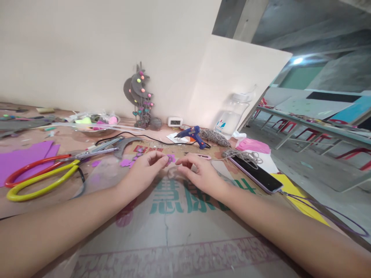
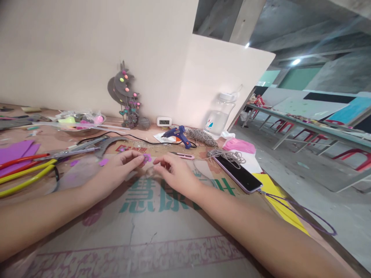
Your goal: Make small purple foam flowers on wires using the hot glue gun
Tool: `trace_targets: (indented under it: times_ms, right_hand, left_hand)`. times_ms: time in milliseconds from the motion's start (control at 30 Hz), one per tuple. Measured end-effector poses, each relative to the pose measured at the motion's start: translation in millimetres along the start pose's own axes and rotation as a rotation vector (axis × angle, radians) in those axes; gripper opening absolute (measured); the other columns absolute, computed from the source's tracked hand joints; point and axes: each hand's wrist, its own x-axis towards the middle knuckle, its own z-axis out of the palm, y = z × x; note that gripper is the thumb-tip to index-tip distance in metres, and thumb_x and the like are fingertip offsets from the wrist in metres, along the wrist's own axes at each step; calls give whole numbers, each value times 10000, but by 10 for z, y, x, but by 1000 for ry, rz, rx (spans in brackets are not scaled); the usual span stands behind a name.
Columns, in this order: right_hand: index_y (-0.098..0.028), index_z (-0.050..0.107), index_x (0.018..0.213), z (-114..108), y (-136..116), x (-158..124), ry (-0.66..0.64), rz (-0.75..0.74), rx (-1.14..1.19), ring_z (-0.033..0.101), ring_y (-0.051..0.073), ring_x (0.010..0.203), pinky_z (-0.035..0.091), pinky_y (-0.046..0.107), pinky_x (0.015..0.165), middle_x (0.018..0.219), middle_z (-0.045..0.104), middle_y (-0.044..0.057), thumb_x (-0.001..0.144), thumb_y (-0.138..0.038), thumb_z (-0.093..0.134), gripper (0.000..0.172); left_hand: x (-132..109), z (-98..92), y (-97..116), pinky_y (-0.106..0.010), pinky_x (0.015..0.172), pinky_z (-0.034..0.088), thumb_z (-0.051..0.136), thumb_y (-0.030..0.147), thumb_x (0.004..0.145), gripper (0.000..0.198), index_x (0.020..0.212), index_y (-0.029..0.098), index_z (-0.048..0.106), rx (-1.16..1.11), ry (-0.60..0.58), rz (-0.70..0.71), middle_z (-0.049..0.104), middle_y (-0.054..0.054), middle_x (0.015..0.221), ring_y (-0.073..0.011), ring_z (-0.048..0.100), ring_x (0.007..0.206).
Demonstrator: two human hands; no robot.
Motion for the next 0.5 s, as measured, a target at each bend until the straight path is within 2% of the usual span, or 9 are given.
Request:
trace_targets:
  times_ms: [133,267,367,433,500]
  right_hand:
    - [-202,648,915,16,17,-14,-95,-176,-184,525,171,857,413,304,786,882,569,48,824,-271,594,126]
    - [-192,609,790,24,12,-21,-81,-152,-137,535,165,857,418,304,792,854,581,38,841,-228,559,80]
    - [-192,544,807,23,-2,-21,-28,15,101,569,141,737,444,286,703,778,607,11,870,-240,495,94]
    - [-195,507,851,27,-15,-18,-35,127,331,592,130,666,459,275,656,722,625,-3,876,-264,479,79]
    - [-200,487,933,35,-30,-16,-58,171,528,615,129,638,478,280,657,677,636,-15,863,-286,504,112]
  left_hand:
    - [13,-2,-23,-255,666,414,531,381,804,230,791,156,574,-9,9,5,573,-6,755,-145,536,718]
    - [0,-4,-8,-255,644,423,532,376,808,224,789,157,574,4,-14,17,576,0,722,-140,547,687]
    - [-11,7,-9,-266,660,458,529,385,813,228,812,161,572,-53,-71,-8,607,-7,724,-152,593,697]
    - [-11,18,-30,-281,687,481,534,402,808,242,843,166,572,-106,-110,-20,627,-17,765,-164,620,731]
    - [-7,25,-62,-295,726,491,546,413,799,258,865,166,583,-126,-133,-10,639,-28,822,-172,627,778]
